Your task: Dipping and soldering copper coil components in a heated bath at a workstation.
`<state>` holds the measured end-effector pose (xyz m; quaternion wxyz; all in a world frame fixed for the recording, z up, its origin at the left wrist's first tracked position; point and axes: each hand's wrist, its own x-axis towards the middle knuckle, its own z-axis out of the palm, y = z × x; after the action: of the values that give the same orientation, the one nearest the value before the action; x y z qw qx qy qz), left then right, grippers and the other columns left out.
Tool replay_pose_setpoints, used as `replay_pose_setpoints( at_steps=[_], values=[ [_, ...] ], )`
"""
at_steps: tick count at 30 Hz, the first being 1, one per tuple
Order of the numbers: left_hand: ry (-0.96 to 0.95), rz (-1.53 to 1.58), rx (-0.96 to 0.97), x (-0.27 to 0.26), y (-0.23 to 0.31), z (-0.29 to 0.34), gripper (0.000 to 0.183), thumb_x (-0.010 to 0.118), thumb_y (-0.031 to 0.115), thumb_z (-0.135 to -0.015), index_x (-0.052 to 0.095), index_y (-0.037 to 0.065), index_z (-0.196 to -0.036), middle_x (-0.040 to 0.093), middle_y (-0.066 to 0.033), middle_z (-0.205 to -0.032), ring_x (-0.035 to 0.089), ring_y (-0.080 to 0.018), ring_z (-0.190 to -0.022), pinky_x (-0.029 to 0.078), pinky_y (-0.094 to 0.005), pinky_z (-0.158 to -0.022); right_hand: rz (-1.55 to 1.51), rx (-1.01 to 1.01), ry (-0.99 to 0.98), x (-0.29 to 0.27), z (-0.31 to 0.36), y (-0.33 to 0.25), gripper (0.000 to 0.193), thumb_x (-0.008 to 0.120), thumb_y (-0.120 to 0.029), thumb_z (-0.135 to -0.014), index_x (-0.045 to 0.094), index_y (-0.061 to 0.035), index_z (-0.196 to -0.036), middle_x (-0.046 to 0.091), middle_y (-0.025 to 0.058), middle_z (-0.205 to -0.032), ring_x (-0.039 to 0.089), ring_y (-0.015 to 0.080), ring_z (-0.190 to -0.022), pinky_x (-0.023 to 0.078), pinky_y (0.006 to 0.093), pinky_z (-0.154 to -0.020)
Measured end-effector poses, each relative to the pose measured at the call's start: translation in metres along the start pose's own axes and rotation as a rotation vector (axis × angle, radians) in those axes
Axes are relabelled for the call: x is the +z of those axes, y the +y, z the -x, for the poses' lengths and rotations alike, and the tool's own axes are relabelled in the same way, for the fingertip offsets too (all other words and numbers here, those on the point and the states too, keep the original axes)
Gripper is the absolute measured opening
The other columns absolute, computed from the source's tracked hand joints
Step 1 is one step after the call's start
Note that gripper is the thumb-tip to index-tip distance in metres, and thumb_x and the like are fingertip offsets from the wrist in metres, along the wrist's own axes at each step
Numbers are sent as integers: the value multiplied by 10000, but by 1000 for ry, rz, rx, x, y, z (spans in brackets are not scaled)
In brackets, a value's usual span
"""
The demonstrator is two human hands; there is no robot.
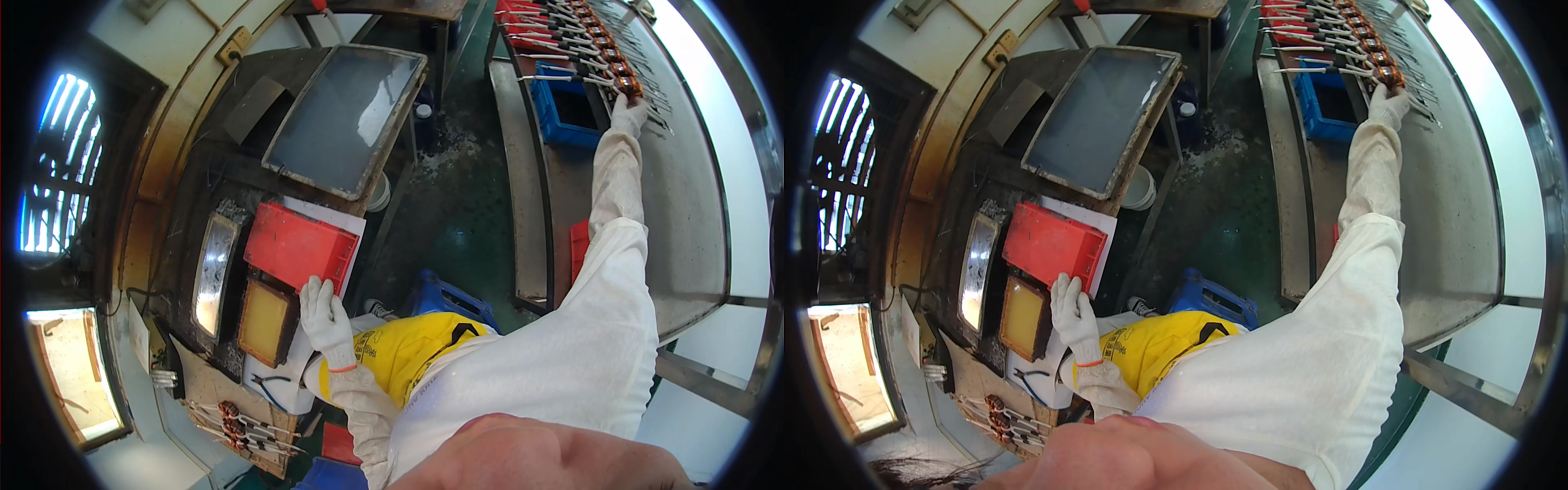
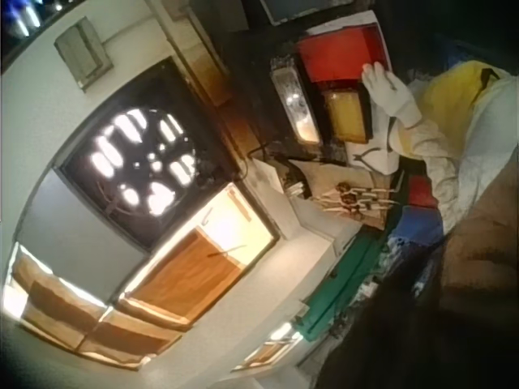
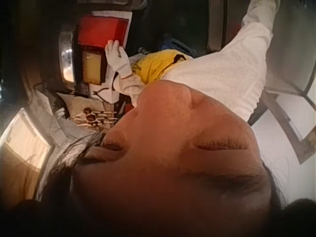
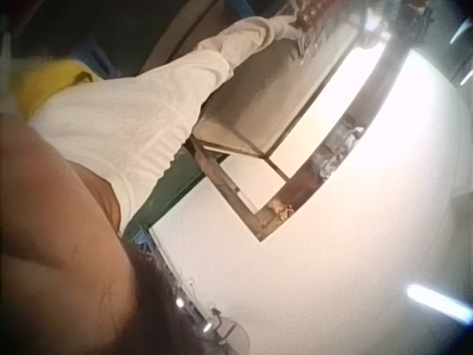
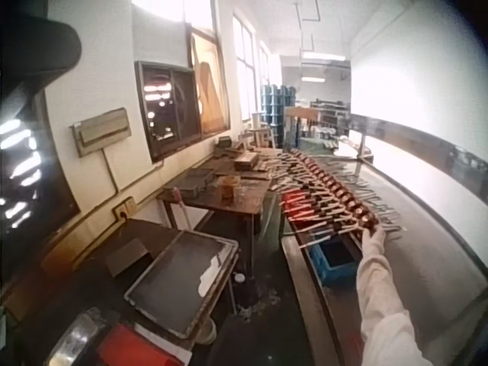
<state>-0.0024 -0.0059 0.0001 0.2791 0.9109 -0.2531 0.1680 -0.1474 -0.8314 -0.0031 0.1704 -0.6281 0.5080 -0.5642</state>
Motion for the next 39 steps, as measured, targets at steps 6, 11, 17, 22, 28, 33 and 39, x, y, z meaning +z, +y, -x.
replay_pose_setpoints(
  at_steps=[6,11,17,22,28,33,39],
  values=[
    [4,2,18,3,-2,0,300,687,-2,-883,766,32,-1170,695,-203,-1354,614,-453,-1285,472,-511,-1127,301,-266,-143,-1,-3,25,517,685,-419,-949,686,-55,-1317,414,311,-1586,410,450,-1466,369,453,-1207],
    [-4,2,19,2,-4,1,302,698,7,-877,768,37,-1169,697,-201,-1350,619,-442,-1282,481,-509,-1121,341,-271,-186,-7,5,9,557,625,-474,-967,650,-117,-1393,484,290,-1547,452,460,-1440,406,488,-1176],
    [74,51,45,-3,5,-2,310,722,30,-854,774,66,-1158,715,-176,-1320,631,-423,-1265,490,-495,-1116,709,-92,-411,-47,64,-78,482,559,-545,-978,696,-283,-1359,694,140,-1356,625,388,-1297,501,523,-1075],
    [46,56,10,-15,6,-1,278,723,78,-871,751,88,-1147,715,-169,-1287,639,-388,-1250,514,-467,-1087,1237,-706,-168,-54,145,-51,448,600,-522,-954,710,-335,-1345,565,114,-1485,420,356,-1463,341,612,-1166],
    [191,34,-212,-48,-34,33,233,690,137,-902,751,117,-1126,730,-109,-1267,652,-327,-1237,520,-435,-1073,1048,-608,-1673,-22,309,79,610,685,-539,-914,652,-145,-1380,592,242,-1460,568,448,-1332,503,520,-1075],
    [252,-36,-394,-97,-91,84,246,671,116,-912,758,92,-1140,743,-142,-1226,676,-334,-1190,529,-424,-1056,742,113,-2288,-57,470,61,426,698,-294,-1000,673,-61,-1356,743,93,-1200,718,195,-983,553,347,-879],
    [244,136,-961,-149,-153,175,308,643,189,-990,743,66,-1255,770,-104,-1186,707,-211,-1112,528,-313,-987,447,-571,-2344,-44,567,-19,490,652,-424,-1003,651,-120,-1386,703,130,-1364,649,296,-1286,489,389,-1092]
  ],
)
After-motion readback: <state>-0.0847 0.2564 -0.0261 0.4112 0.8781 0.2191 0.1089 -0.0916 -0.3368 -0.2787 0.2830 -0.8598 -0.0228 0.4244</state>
